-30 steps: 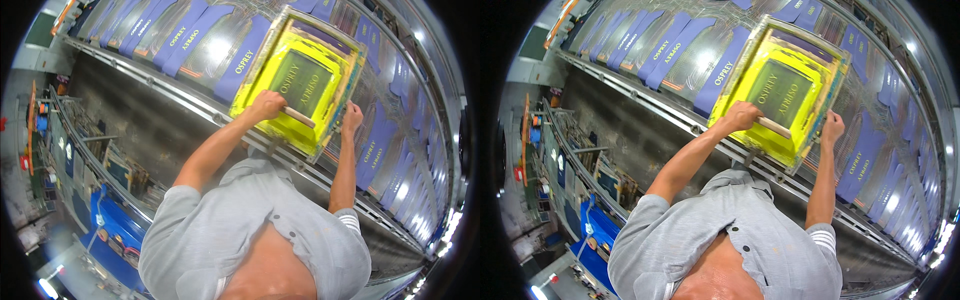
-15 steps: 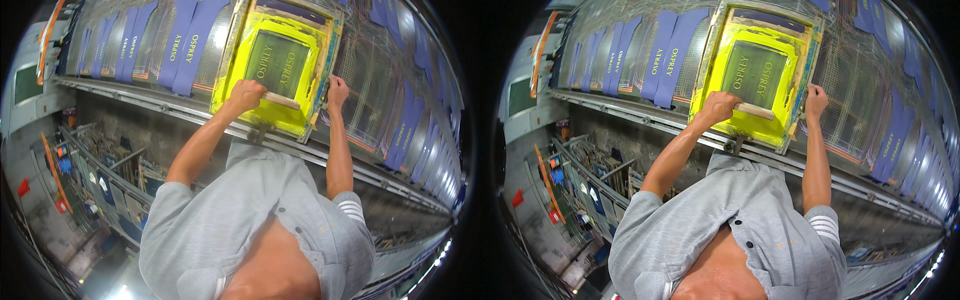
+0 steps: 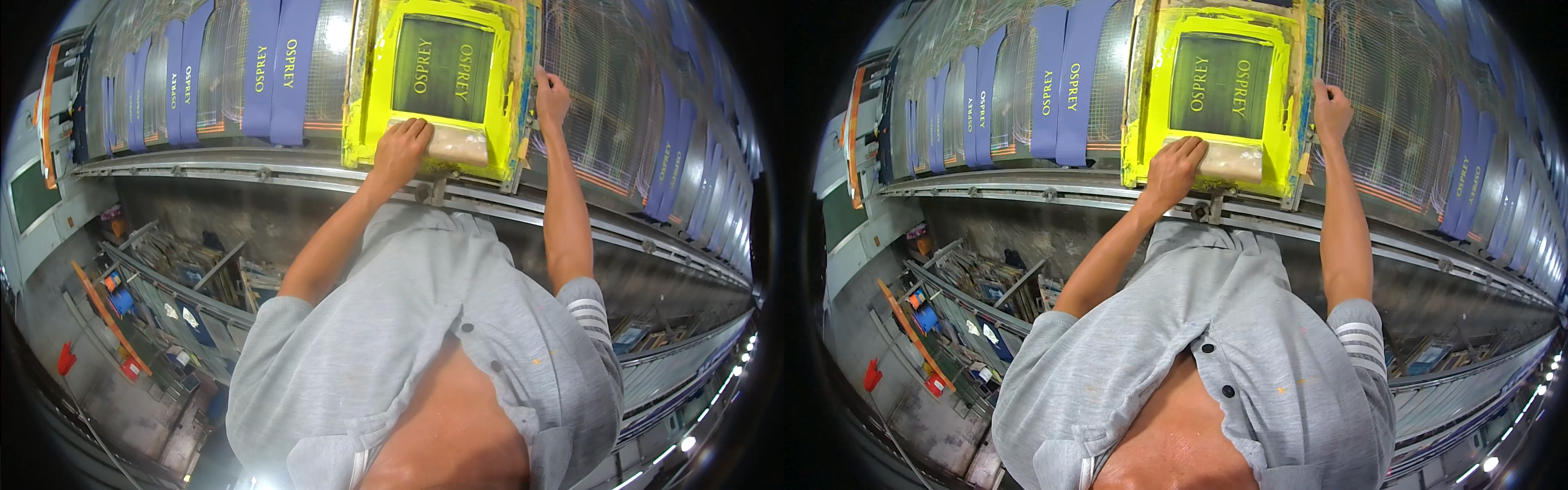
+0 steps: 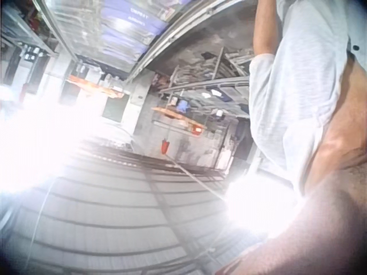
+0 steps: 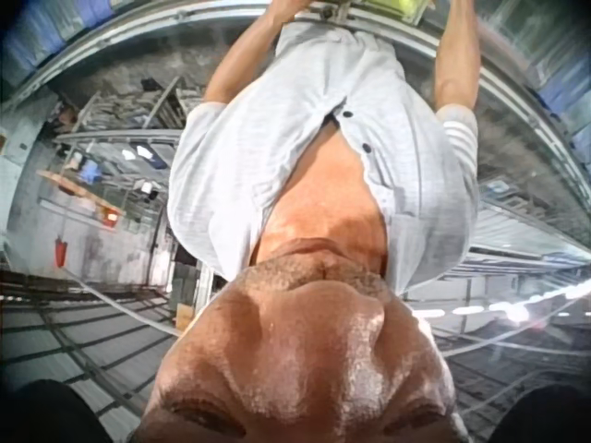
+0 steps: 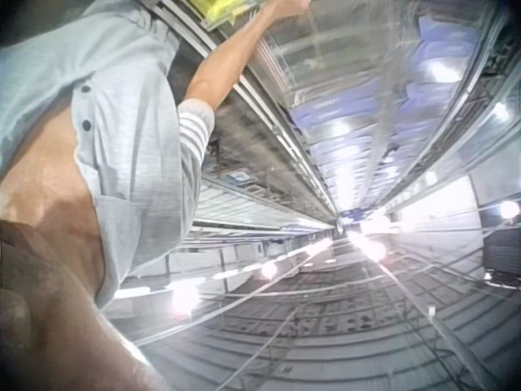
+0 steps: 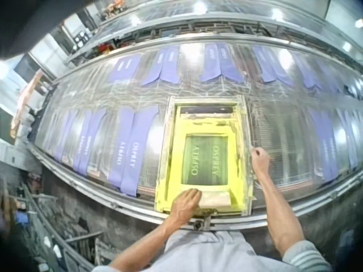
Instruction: The person performs screen printing on a purple t-shirt using a yellow squeegee and a screen frame. They repeatedly pull the squeegee across the screen to apply ink, then lift the screen to reveal the printed logo before lowering it to continue the process.
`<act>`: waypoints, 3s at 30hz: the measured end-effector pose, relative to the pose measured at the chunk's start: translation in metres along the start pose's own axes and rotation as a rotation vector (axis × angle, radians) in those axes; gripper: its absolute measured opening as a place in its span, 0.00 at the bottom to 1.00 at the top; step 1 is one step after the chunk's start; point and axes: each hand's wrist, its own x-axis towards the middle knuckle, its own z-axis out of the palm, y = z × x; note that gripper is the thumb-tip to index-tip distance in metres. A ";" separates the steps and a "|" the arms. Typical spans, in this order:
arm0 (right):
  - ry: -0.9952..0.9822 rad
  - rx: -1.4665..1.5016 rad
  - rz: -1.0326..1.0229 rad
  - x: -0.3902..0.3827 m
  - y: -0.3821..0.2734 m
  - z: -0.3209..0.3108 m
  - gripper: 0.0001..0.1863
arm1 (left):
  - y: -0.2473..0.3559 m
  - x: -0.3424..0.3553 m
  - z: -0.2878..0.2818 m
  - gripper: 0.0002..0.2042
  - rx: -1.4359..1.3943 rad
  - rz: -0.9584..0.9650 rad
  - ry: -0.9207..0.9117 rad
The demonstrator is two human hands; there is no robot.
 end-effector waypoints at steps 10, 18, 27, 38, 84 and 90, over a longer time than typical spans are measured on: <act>-0.439 -0.068 -0.535 0.021 -0.099 -0.016 0.25 | -0.045 0.135 -0.023 0.10 0.172 -0.192 -0.640; -0.833 -0.717 -0.562 0.090 -0.159 0.047 0.15 | -0.104 0.271 0.006 0.12 0.211 -0.132 -0.608; -0.662 -0.596 -0.692 -0.007 -0.103 0.043 0.05 | -0.066 0.161 -0.002 0.10 0.109 -0.138 -0.419; -0.856 -0.651 -0.533 -0.032 -0.134 0.025 0.10 | -0.066 0.138 -0.018 0.08 0.128 -0.167 -0.522; -0.828 -0.405 -0.611 -0.109 -0.080 -0.007 0.23 | -0.017 0.067 -0.014 0.10 -0.005 -0.066 -0.436; 0.048 -0.322 -0.165 -0.023 -0.044 -0.019 0.28 | -0.036 0.044 -0.002 0.15 -0.076 -0.082 -0.277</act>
